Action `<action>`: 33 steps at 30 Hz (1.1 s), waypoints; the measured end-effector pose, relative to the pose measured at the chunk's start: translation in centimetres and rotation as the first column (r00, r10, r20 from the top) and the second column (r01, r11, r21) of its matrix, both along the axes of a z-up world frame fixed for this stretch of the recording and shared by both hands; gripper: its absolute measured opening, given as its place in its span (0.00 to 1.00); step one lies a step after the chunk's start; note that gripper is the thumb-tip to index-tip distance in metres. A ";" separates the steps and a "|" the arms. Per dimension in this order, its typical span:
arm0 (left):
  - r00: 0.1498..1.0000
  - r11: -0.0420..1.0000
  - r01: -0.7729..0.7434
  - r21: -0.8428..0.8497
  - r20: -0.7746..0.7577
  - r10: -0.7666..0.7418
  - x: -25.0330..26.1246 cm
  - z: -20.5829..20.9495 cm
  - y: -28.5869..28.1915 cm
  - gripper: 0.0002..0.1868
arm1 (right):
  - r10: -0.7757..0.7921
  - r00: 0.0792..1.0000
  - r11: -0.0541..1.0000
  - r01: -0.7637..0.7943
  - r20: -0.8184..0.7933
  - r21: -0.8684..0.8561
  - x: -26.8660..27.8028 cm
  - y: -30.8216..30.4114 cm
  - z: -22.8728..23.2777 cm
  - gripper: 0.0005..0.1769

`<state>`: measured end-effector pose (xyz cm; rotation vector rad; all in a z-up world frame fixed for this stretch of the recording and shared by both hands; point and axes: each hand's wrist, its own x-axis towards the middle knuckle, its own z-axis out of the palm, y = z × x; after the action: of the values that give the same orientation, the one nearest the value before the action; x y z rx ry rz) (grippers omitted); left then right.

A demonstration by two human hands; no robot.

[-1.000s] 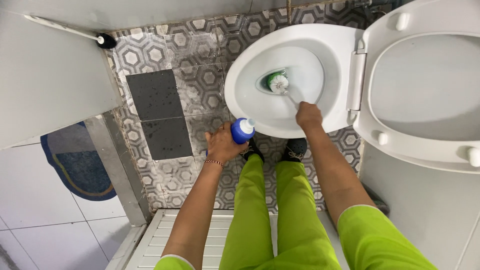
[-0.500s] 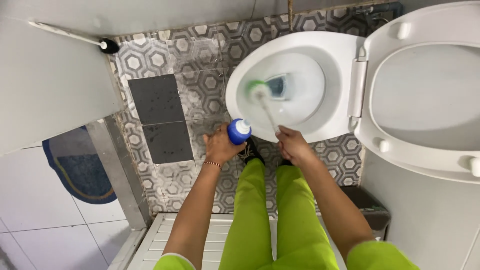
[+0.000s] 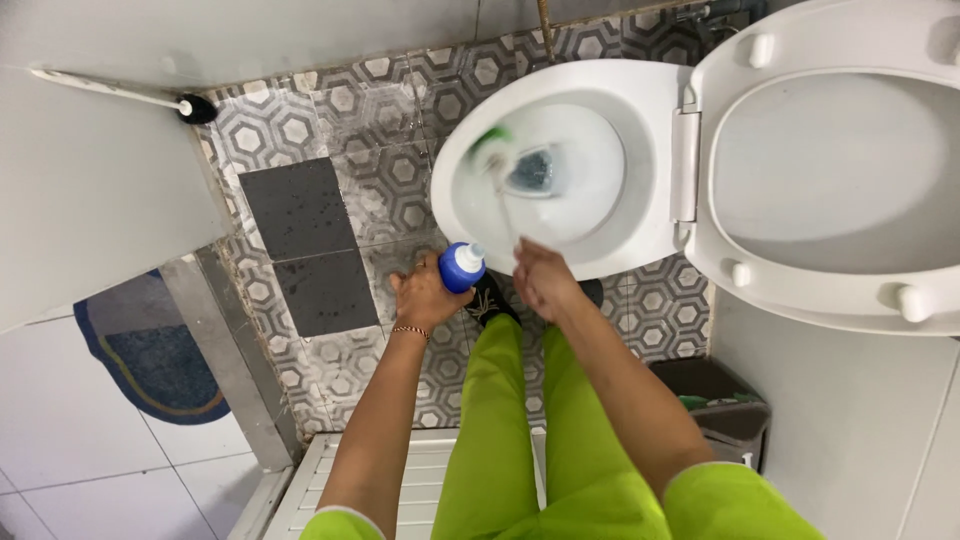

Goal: Scrubbing the inside and outside of a toilet bowl using a brush and cleaning solution.

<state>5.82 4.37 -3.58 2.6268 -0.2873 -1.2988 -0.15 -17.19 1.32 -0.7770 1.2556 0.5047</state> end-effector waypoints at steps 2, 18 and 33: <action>1.000 1.000 0.008 -0.007 -0.016 -0.008 -0.5 -0.8 0.1 0.46 | 0.026 0.999 0.999 -0.026 0.020 0.025 -4.4 -2.8 -2.3 0.27; 0.998 0.998 0.022 -0.064 -0.056 -0.026 0.4 1.6 -1.8 0.46 | 0.801 0.572 0.589 -0.705 0.174 -0.395 -13.7 -16.6 -8.3 0.20; 0.997 0.996 0.049 -0.071 -0.053 -0.053 -0.3 1.8 -2.3 0.44 | 0.718 -0.012 -0.416 -0.810 -0.696 -0.414 -9.1 -18.7 0.7 0.20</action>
<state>5.50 2.04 -1.75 2.5373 -0.3862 -1.3488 -9.26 -35.93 2.06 -2.7673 0.5991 1.1958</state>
